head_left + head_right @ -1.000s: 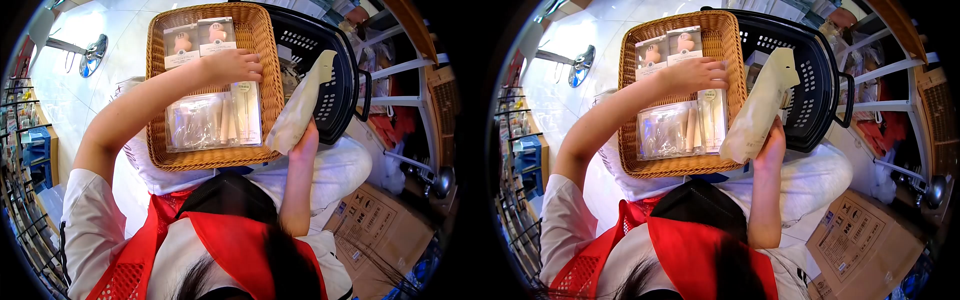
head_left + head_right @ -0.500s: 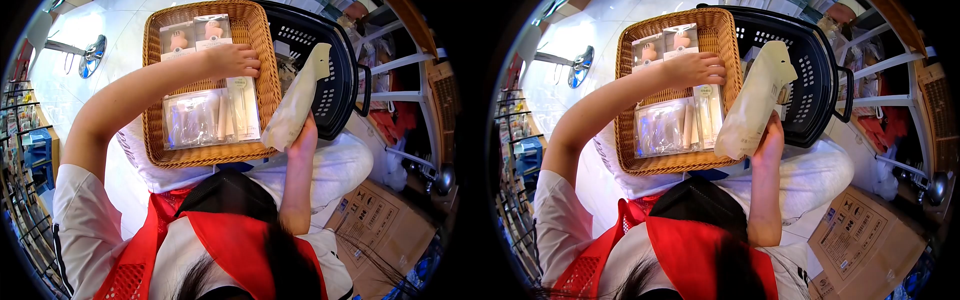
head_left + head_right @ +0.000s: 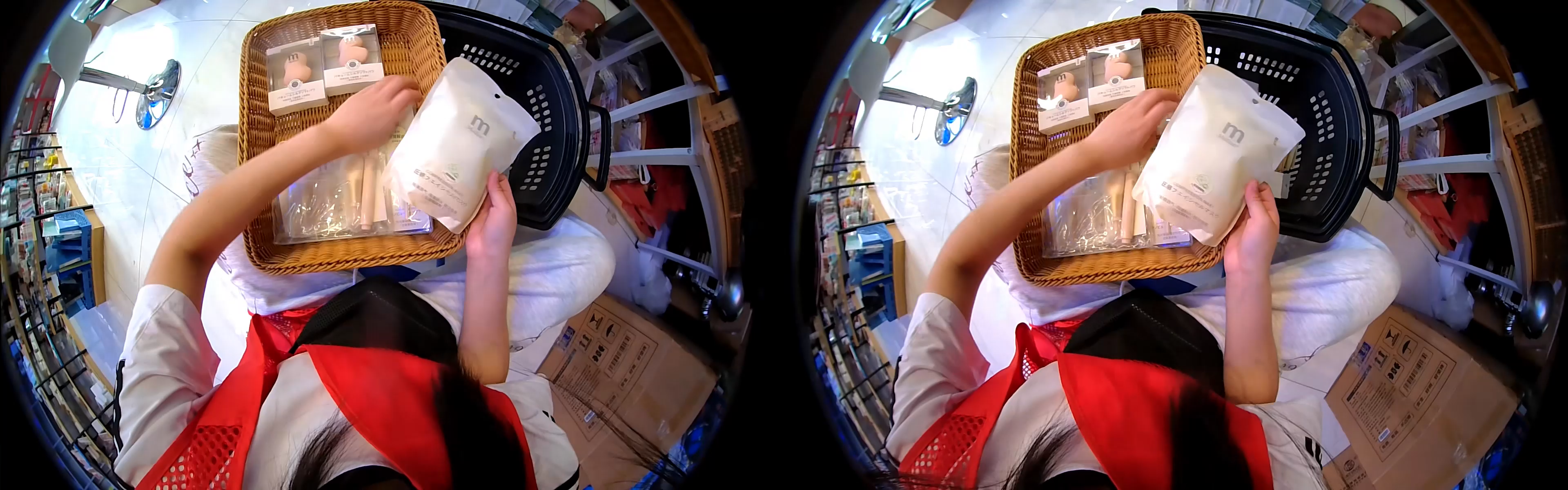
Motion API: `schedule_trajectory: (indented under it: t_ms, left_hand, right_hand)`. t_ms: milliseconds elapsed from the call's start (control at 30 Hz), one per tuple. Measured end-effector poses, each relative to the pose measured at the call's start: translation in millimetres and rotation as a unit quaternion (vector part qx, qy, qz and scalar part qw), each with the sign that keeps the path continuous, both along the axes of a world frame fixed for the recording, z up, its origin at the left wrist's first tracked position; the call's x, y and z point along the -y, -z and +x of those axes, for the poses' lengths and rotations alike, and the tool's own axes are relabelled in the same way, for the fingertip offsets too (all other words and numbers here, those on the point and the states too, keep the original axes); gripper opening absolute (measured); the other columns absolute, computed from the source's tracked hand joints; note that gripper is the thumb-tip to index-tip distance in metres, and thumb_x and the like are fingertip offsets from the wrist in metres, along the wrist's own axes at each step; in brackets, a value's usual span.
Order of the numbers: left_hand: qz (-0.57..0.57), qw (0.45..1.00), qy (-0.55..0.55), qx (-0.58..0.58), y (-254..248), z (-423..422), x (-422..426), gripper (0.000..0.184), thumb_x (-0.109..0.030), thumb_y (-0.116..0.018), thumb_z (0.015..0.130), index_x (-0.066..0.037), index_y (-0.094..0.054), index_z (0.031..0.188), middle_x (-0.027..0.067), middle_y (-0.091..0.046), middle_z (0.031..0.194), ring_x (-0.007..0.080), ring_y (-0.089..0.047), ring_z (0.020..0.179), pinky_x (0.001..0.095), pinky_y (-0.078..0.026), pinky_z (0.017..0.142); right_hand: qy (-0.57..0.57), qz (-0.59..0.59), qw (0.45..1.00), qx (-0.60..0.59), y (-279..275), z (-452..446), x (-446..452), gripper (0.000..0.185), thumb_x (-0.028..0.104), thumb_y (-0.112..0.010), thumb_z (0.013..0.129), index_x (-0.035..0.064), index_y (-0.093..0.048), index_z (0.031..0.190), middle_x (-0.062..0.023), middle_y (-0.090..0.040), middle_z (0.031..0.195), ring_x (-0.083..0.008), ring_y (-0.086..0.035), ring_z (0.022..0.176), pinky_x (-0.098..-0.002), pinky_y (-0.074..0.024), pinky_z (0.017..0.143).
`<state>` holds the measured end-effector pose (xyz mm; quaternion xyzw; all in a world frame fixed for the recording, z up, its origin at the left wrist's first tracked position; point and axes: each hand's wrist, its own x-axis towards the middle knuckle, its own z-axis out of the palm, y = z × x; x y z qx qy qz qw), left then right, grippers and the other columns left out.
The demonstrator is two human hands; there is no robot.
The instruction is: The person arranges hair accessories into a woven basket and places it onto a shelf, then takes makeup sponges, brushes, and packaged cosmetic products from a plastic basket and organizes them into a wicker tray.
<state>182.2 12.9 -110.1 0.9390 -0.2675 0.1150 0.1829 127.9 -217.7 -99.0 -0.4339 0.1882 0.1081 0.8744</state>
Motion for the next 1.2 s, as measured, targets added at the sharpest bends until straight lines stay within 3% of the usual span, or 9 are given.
schedule_trajectory:
  t_ms: [133,367,533,667,800,900,1033,1100,1200]
  left_hand:
    - [-0.130,0.971,-0.180,-0.089,-9.2,-27.5,3.8,0.042,-0.007,-0.055,0.073,-0.004,-0.049,0.114,0.0136,-0.048,0.116,0.0287,-0.048,0.111,0.0355,-0.038,0.096]
    - [0.170,0.972,-0.148,0.073,-13.1,8.8,-33.4,0.056,0.000,-0.059,0.064,-0.010,-0.047,0.118,0.0096,-0.041,0.132,0.0290,-0.039,0.122,0.0398,-0.036,0.099]
    - [0.318,0.937,-0.140,-0.023,-22.1,29.4,-31.0,0.055,0.000,-0.060,0.064,-0.008,-0.047,0.118,0.0120,-0.038,0.135,0.0313,-0.038,0.124,0.0463,-0.043,0.091]
    - [0.249,0.945,-0.143,0.154,-18.5,27.3,-41.1,0.043,0.002,-0.056,0.072,-0.005,-0.048,0.113,0.0154,-0.045,0.128,0.0316,-0.049,0.115,0.0444,-0.050,0.087]
    - [0.101,0.964,-0.208,0.130,-52.4,18.3,-48.7,0.047,0.003,-0.055,0.075,-0.005,-0.047,0.121,0.0129,-0.051,0.123,0.0277,-0.063,0.095,0.0316,-0.058,0.073]
    - [0.165,0.946,-0.145,0.238,-65.3,-4.5,-36.0,0.048,0.004,-0.056,0.075,-0.006,-0.048,0.122,0.0116,-0.053,0.122,0.0263,-0.061,0.099,0.0270,-0.057,0.075]
    - [0.272,0.935,-0.116,0.194,-50.5,-54.1,-1.2,0.053,-0.005,-0.059,0.079,-0.006,-0.043,0.130,0.0159,-0.045,0.132,0.0261,-0.052,0.114,0.0260,-0.054,0.082]
    - [0.204,0.974,-0.103,0.002,-40.5,-67.4,10.4,0.064,-0.013,-0.063,0.079,-0.007,-0.035,0.136,0.0191,-0.031,0.141,0.0312,-0.041,0.125,0.0343,-0.048,0.093]
    - [0.112,0.987,-0.071,-0.092,-46.6,-63.6,-3.0,0.079,-0.034,-0.067,0.078,-0.006,-0.026,0.140,0.0201,-0.019,0.146,0.0349,-0.021,0.135,0.0466,-0.020,0.110]
  right_hand:
    - [-0.002,0.015,0.999,-0.030,2.7,0.5,4.3,0.032,0.017,-0.039,0.096,-0.0025,-0.046,0.121,-0.0118,-0.055,0.117,-0.0209,-0.055,0.106,-0.0336,-0.0433,0.093]
    - [0.000,0.085,0.996,-0.031,16.1,2.6,7.0,0.041,0.016,-0.037,0.094,-0.0036,-0.040,0.129,-0.0171,-0.053,0.121,-0.0268,-0.055,0.107,-0.0359,-0.0449,0.092]
    - [-0.010,0.016,0.998,-0.052,-0.1,-0.3,2.3,0.038,0.017,-0.038,0.094,-0.0018,-0.044,0.127,-0.0142,-0.056,0.117,-0.0244,-0.057,0.103,-0.0343,-0.0467,0.088]
    - [-0.013,0.030,0.998,-0.055,2.5,-1.0,2.7,0.035,0.017,-0.038,0.094,-0.0005,-0.047,0.124,-0.0112,-0.059,0.111,-0.0217,-0.059,0.097,-0.0330,-0.0484,0.084]
    - [-0.007,0.016,0.998,-0.053,7.8,-1.3,4.1,0.035,0.017,-0.038,0.094,-0.0006,-0.048,0.122,-0.0105,-0.059,0.108,-0.0205,-0.060,0.094,-0.0328,-0.0490,0.082]
    - [0.001,0.012,0.998,-0.057,8.2,-1.5,2.7,0.034,0.017,-0.038,0.094,-0.0004,-0.049,0.121,-0.0100,-0.060,0.106,-0.0202,-0.060,0.092,-0.0326,-0.0498,0.080]
    - [-0.012,0.023,0.998,-0.054,7.4,-0.1,2.8,0.033,0.017,-0.039,0.094,0.0002,-0.050,0.120,-0.0094,-0.061,0.103,-0.0202,-0.061,0.089,-0.0323,-0.0509,0.077]
    - [-0.017,0.029,0.998,-0.053,3.7,-0.4,-0.6,0.033,0.017,-0.040,0.094,0.0005,-0.050,0.120,-0.0093,-0.061,0.102,-0.0201,-0.062,0.087,-0.0322,-0.0513,0.075]
    - [-0.015,0.026,0.998,-0.056,0.1,-1.7,0.1,0.032,0.018,-0.040,0.094,0.0009,-0.050,0.119,-0.0093,-0.061,0.101,-0.0200,-0.062,0.085,-0.0321,-0.0516,0.073]
